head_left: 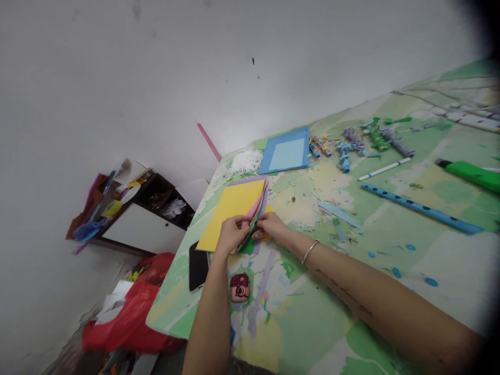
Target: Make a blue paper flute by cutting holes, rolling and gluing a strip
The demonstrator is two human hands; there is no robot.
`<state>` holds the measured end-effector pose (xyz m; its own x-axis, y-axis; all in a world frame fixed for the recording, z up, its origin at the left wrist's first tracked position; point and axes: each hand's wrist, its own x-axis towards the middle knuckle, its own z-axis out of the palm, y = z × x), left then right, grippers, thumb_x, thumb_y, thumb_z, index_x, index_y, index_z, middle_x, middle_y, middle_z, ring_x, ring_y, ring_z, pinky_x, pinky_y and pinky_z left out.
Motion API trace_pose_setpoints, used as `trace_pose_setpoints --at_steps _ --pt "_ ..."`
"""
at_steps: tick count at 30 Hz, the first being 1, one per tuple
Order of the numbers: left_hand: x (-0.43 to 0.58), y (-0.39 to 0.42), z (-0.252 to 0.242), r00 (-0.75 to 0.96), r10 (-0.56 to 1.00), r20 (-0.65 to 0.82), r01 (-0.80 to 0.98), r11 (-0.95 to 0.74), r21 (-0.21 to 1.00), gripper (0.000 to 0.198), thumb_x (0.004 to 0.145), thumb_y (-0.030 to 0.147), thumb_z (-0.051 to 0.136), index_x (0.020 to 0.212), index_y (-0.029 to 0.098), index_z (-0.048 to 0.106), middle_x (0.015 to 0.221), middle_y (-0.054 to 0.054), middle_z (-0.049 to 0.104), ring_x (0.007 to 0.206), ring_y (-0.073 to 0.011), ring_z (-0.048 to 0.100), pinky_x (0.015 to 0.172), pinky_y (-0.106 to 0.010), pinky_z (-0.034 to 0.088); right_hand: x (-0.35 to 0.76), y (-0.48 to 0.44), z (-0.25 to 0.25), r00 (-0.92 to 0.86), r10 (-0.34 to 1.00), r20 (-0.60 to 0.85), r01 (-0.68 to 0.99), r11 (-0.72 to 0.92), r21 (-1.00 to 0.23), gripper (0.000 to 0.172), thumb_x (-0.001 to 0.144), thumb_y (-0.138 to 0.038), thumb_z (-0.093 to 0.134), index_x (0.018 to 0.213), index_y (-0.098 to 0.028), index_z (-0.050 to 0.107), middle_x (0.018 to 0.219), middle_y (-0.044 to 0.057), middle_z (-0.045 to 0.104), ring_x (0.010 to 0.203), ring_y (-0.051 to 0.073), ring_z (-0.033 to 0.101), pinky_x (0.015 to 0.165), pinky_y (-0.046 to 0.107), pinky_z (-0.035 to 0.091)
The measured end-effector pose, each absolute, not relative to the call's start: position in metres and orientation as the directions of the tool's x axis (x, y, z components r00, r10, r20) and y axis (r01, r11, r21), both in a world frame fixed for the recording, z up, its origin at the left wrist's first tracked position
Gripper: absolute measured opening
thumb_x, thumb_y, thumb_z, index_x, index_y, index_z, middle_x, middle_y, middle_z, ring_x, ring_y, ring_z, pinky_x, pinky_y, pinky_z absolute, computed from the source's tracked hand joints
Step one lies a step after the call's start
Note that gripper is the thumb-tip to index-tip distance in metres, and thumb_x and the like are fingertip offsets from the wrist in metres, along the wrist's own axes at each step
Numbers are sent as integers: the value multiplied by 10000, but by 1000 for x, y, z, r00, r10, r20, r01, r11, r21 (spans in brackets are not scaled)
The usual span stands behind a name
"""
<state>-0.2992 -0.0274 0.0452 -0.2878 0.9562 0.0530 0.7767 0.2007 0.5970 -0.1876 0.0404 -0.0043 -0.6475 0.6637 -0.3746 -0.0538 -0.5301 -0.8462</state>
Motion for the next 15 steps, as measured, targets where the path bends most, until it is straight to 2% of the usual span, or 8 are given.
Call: trace_pose_setpoints --at_steps 5,9,15 --pt "-300 -26 44 -273 962 4 698 195 689 322 677 97 490 939 107 678 860 -75 699 748 -158 643 671 -224 490 -186 40 -4 -646 666 -374 -41 -519 -854 214 691 27 445 774 -79 611 549 43 636 427 130 604 483 220 534" --pt "-303 -26 42 -244 970 -2 685 173 708 324 685 93 486 945 116 678 901 -75 697 798 -167 645 722 -238 493 -187 40 -4 -648 659 -382 -40 -531 -847 171 722 -6 446 758 -74 599 538 52 628 434 145 611 461 224 530" --pt "-305 -27 45 -258 966 -31 620 190 761 322 681 114 503 954 111 674 870 -67 700 726 -150 640 645 -222 493 -189 42 -3 -685 626 -372 -43 -545 -838 77 735 -57 505 761 -56 577 547 76 628 462 154 624 466 205 532"
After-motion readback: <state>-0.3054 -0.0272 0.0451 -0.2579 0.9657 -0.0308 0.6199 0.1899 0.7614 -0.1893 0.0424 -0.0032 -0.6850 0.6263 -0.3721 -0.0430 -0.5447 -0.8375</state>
